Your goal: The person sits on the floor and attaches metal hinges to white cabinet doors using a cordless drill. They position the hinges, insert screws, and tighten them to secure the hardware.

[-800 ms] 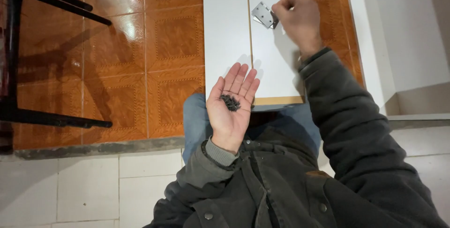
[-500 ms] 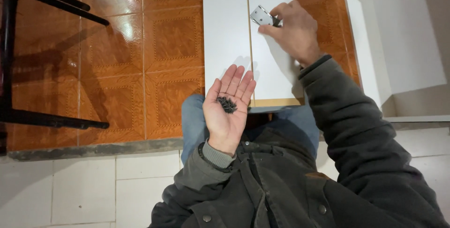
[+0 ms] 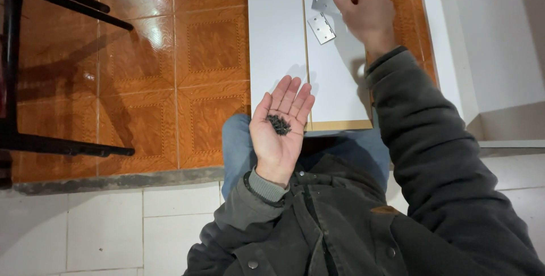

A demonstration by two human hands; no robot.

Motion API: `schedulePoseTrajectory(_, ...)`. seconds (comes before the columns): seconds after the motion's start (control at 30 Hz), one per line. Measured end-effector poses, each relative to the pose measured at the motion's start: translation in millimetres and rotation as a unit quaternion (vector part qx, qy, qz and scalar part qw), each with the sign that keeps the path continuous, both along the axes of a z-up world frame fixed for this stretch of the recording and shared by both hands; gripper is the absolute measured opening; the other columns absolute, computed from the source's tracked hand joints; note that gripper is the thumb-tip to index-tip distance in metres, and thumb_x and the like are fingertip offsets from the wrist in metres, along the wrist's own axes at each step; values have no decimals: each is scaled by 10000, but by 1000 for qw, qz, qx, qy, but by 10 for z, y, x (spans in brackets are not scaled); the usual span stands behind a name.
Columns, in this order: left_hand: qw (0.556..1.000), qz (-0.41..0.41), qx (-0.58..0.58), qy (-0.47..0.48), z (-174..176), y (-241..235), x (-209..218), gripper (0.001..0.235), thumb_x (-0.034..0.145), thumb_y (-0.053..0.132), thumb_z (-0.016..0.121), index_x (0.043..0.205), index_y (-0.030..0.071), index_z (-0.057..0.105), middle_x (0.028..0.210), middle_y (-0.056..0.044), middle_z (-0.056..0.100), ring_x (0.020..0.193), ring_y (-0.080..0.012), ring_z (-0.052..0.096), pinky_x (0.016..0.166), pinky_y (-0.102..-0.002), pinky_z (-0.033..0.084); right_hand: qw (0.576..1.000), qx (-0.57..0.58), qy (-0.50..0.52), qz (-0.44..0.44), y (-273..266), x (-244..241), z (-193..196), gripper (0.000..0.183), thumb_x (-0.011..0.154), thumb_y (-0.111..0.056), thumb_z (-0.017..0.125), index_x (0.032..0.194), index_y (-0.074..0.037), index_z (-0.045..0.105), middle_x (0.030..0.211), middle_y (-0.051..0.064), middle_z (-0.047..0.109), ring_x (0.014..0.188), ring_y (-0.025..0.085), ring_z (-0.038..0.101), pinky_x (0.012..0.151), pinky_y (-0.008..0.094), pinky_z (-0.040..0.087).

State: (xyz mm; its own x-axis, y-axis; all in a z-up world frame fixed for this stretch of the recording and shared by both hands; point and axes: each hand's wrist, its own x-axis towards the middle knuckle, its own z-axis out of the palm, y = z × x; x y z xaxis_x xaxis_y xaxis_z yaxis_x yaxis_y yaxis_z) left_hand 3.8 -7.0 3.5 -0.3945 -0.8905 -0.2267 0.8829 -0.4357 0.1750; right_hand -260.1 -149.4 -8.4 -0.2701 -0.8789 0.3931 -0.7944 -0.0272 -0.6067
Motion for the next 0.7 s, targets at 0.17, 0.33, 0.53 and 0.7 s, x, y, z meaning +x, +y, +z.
schedulePoseTrajectory(0.17, 1000, 6, -15, 6, -33, -100, -61, 527, 1092, 287, 353, 1453, -85, 450, 1457, -243, 523, 1379, -407, 492, 1187, -518, 402, 989, -62, 126, -41, 149, 109, -122, 445, 928, -363, 866, 1080, -14, 634, 983, 134, 681, 788, 285, 707, 689, 478, 527)
schedulePoseTrajectory(0.33, 999, 6, -40, 8, -33, -212, -107, 536, 1100, 296, 347, 1463, -86, 447, 1471, -243, 511, 1392, -404, 482, 1192, -515, 401, 992, -28, 125, -22, 121, 22, -41, 500, 922, -380, 905, 1144, -45, 609, 1009, 115, 672, 799, 268, 691, 692, 467, 515)
schedulePoseTrajectory(0.53, 998, 19, -51, 19, 67, -279, -141, 536, 1114, 311, 338, 1464, -79, 451, 1490, -241, 490, 1411, -386, 461, 1202, -495, 381, 991, -79, 20, 107, 742, 441, 372, 164, 1119, -165, 747, 1143, -15, 685, 1019, 125, 671, 870, 222, 679, 757, 348, 531)
schedulePoseTrajectory(0.7, 1000, 13, -21, 12, 239, -318, -175, 572, 1114, 353, 321, 1516, -38, 432, 1549, -168, 457, 1439, -267, 423, 1229, -409, 288, 916, -3, -325, 235, 1493, 1163, 698, 282, 1083, -140, 542, 1296, 26, 622, 1239, 162, 671, 1152, 214, 642, 1001, 326, 521)
